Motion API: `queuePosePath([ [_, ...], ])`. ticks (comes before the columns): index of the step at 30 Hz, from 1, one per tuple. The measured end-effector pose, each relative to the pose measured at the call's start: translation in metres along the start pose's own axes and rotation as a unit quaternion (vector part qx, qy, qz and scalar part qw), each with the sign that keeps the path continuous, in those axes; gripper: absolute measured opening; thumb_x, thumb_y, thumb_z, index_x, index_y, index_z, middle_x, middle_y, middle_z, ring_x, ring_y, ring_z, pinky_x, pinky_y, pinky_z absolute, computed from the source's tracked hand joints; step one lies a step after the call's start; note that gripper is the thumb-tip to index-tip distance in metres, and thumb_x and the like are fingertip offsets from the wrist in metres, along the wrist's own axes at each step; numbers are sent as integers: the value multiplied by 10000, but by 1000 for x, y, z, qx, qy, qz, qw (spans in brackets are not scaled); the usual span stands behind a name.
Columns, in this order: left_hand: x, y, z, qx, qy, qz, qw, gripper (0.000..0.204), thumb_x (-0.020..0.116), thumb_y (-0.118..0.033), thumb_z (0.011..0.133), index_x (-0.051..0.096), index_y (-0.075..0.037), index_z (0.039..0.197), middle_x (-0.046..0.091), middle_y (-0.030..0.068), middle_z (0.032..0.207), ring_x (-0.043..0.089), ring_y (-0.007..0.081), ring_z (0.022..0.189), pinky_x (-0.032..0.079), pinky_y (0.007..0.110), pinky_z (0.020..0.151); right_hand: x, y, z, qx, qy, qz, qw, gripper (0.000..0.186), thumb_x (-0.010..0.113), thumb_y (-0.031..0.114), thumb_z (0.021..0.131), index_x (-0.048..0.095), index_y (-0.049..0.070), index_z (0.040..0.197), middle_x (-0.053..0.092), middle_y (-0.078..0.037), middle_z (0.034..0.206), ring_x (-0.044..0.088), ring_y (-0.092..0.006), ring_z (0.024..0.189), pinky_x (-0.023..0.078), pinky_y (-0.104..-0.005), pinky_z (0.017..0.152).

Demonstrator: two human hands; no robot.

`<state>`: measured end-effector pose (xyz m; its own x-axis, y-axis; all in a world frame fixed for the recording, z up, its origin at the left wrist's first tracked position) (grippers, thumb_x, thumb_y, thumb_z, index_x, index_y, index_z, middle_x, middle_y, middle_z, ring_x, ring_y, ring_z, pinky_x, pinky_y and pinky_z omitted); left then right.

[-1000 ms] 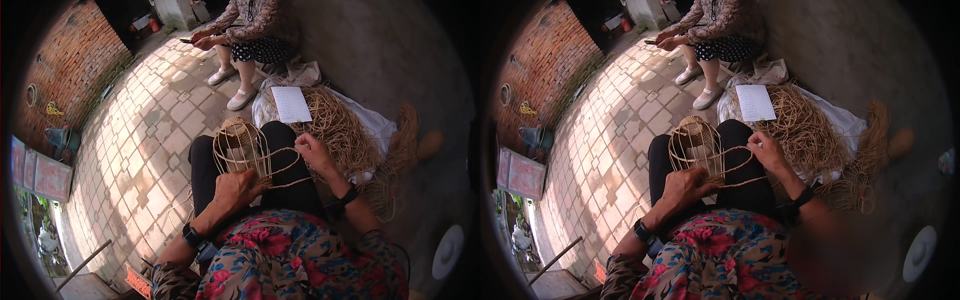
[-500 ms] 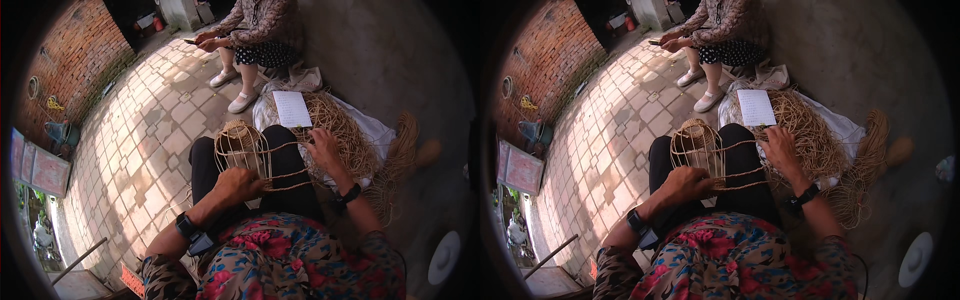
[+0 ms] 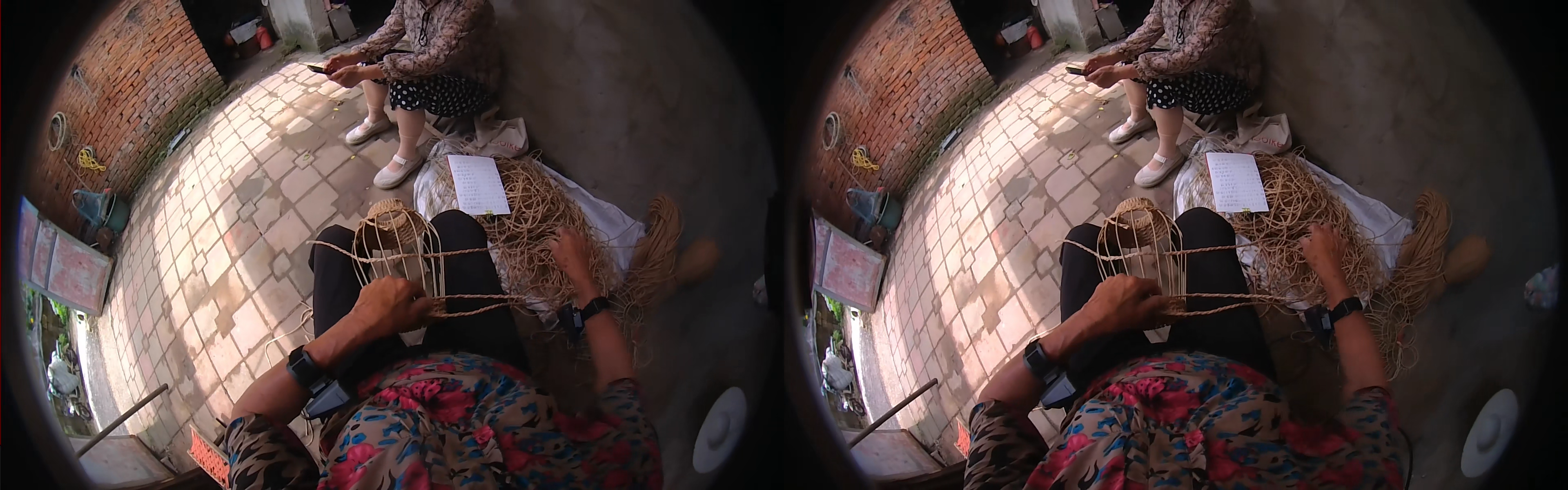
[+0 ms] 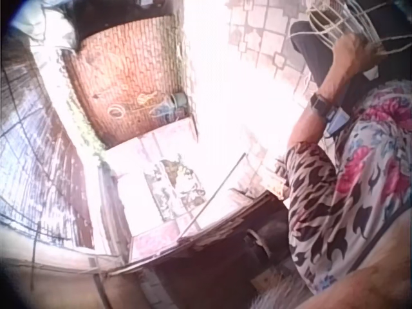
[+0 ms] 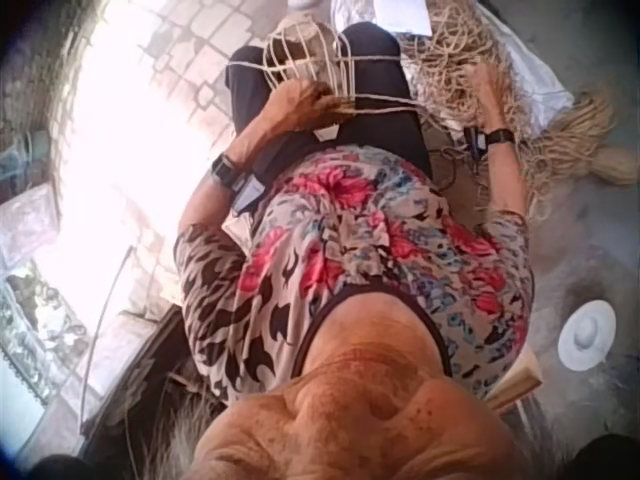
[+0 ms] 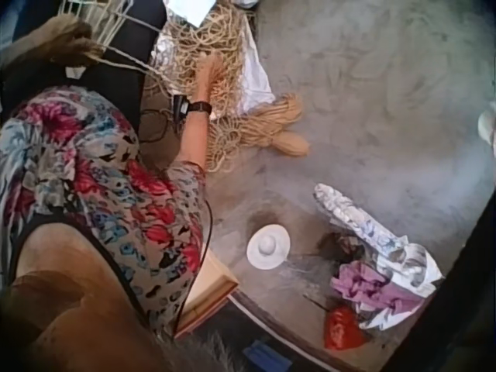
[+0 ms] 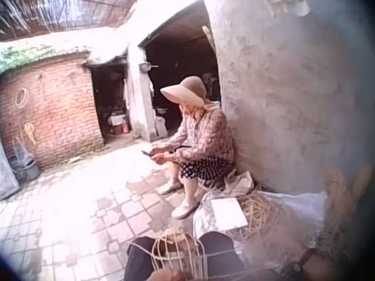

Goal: Weaving a basket using straw or natural fibers.

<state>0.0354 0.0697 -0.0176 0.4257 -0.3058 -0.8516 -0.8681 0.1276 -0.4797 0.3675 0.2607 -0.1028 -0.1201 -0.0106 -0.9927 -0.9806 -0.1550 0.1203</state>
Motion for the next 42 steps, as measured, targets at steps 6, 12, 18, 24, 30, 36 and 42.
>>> queuePosePath([
  [6,3,2,5,125,29,31,991,248,572,-269,875,680,-51,923,665,184,803,652,346,758,523,429,695,-48,206,-55,-438,-81,228,865,280,667,338,833,628,66,892,572,-63,982,524,-238,972,350,-386,881],
  [12,-3,6,10,83,59,-82,991,259,561,-216,879,657,14,951,668,181,782,675,291,707,537,374,680,-40,52,-22,-212,-97,-2,972,106,636,161,810,644,57,833,569,-102,960,521,-281,955,366,-422,837],
  [18,-2,4,5,-46,185,-272,943,226,539,-174,893,623,18,978,661,127,832,693,217,689,567,325,613,-76,69,-36,-176,54,391,902,147,600,110,858,663,-2,928,643,-98,890,616,-211,836,494,-355,749],
  [24,-8,18,-12,-140,145,-388,899,261,550,-238,902,600,7,975,634,83,878,674,154,708,558,296,638,-56,175,-117,-297,310,390,815,239,606,196,899,651,-5,1021,675,-96,830,647,-194,728,509,-346,666],
  [30,17,44,-36,-154,62,-500,850,288,598,-341,890,605,-65,972,586,-8,817,604,99,657,485,228,650,-49,181,-114,-213,203,466,835,504,609,287,918,457,1,1303,635,-97,816,625,-202,721,506,-352,660],
  [36,13,44,-41,-151,26,-502,851,278,597,-313,905,629,-43,963,607,20,817,601,114,651,489,255,633,-33,209,-108,-47,342,816,464,301,562,279,955,582,21,1109,581,-12,745,575,-120,685,489,-265,669],
  [42,-34,18,-42,-59,-301,-90,948,199,645,-257,824,678,-72,888,626,128,835,632,288,708,489,386,658,-24,178,-113,6,317,764,562,200,583,225,944,603,35,1004,616,-23,782,596,-88,650,520,-232,589],
])
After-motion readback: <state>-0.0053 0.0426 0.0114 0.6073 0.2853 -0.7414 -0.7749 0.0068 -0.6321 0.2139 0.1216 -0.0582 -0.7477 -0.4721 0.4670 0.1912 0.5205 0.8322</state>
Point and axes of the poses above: each hand's wrist, its own z-axis towards the middle knuckle, its own x-axis out of the palm, y = z × x, the point moved 5 cm from there along z, towards the middle knuckle
